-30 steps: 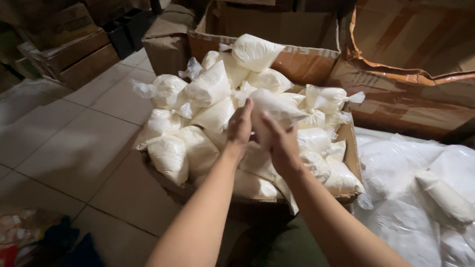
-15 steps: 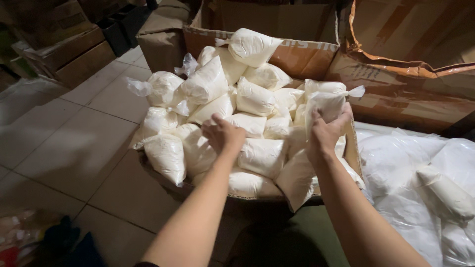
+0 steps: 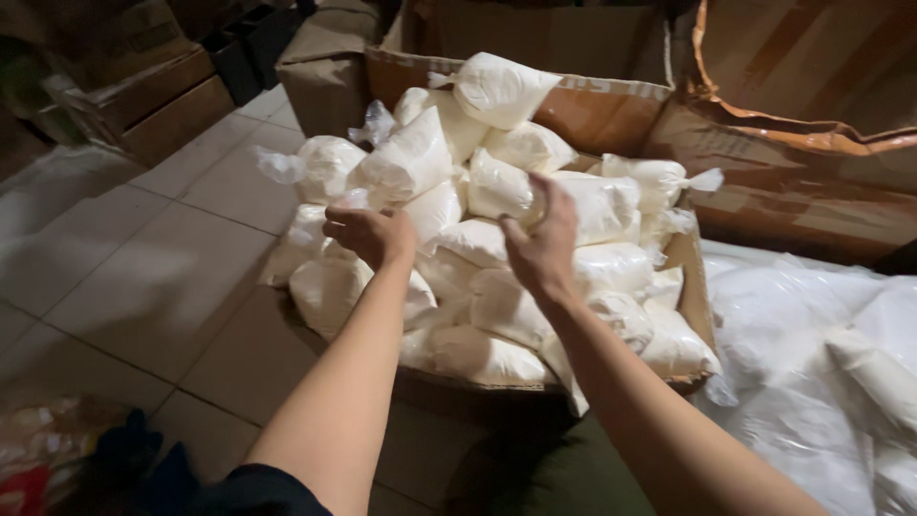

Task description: The person repeatedly picks up small white plastic-wrapped packages from a large cardboard box and places them into a smaller cardboard box. The person handles the packages one at a time, transferring them between the two boxes.

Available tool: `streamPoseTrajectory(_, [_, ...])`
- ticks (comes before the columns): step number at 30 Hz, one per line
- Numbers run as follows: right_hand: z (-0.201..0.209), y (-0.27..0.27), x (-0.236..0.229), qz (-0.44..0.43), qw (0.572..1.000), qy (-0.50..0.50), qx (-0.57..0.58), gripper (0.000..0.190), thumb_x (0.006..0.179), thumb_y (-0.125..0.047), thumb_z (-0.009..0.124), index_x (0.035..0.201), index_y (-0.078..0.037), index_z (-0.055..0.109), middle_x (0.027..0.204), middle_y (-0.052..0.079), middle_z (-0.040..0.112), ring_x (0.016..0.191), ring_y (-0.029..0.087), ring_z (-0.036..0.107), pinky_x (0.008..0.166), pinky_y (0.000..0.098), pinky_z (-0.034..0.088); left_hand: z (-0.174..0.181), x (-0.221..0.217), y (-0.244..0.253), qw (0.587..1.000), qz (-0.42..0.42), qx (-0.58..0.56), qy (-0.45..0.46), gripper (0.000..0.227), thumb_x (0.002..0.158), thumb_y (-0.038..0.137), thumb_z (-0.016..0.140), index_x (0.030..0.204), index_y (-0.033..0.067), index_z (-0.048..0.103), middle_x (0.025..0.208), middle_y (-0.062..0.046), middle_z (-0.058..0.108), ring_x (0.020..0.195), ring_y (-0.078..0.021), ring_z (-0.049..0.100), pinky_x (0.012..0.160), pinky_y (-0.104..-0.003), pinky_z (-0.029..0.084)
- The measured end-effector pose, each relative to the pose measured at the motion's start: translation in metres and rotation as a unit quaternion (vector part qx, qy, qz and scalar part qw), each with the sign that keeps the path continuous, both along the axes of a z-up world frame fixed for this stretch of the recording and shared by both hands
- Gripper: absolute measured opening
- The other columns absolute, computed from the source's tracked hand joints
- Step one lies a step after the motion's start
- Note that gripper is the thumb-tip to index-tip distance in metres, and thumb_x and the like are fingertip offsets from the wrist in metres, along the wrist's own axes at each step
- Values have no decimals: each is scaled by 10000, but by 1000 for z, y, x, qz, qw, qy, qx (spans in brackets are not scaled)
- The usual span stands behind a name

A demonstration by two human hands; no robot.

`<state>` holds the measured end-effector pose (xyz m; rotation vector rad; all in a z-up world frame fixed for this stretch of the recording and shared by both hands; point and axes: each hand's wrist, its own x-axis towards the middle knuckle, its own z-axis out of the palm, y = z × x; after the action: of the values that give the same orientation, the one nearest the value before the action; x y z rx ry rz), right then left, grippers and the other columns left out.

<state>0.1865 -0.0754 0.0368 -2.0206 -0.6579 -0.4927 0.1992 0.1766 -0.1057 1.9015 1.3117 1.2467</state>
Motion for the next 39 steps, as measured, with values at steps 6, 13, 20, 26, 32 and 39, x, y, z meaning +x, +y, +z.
streamPoseTrajectory(6, [-7,85,-18,184,982,-19,19,511,790,-69,750,1286,-73,630,1240,201,671,1176,395,617,1026,440,479,5,-9,25,995,31,84,-38,827,769,124,703,1417,-165,276,1392,-414,360,1347,-579,408,1127,-581,337])
streamPoseTrajectory(13, [-11,147,-4,313,946,-73,-33,516,831,-8,661,1344,-56,620,1327,216,656,1254,415,612,1087,447,486,32,-23,33,990,-50,-54,-123,741,842,110,647,1508,-15,347,1492,-271,450,1357,-434,481,1135,-467,394])
streamPoseTrajectory(20, [-37,199,35,369,916,-100,-122,749,845,-82,724,1529,-60,419,1543,228,455,1411,423,443,1157,455,380,30,-19,77,976,-107,-146,-124,742,866,120,628,1531,2,322,1537,-248,428,1409,-399,436,1150,-429,367])
streamPoseTrajectory(26, [-45,230,47,359,889,-189,-214,887,898,-130,759,1609,-31,238,1650,251,281,1479,424,356,1198,496,278,28,-21,81,977,-120,-147,-93,658,820,158,632,1440,18,459,1454,-243,519,1355,-411,486,1124,-441,396])
streamPoseTrajectory(32, [-17,223,30,333,887,-123,-294,1127,704,-200,830,1601,-78,159,1485,211,384,1333,419,429,1095,472,377,40,-32,72,980,-119,-107,-120,649,785,261,740,1328,-18,522,1373,-272,551,1300,-420,516,1103,-443,402])
streamPoseTrajectory(39, [-3,205,7,252,915,-92,-303,739,829,-205,756,1478,-217,402,1349,165,491,1153,398,610,888,504,527,49,-55,55,978,-125,-156,-61,575,726,174,636,1263,-29,612,1288,-272,630,1232,-435,589,1096,-448,445])
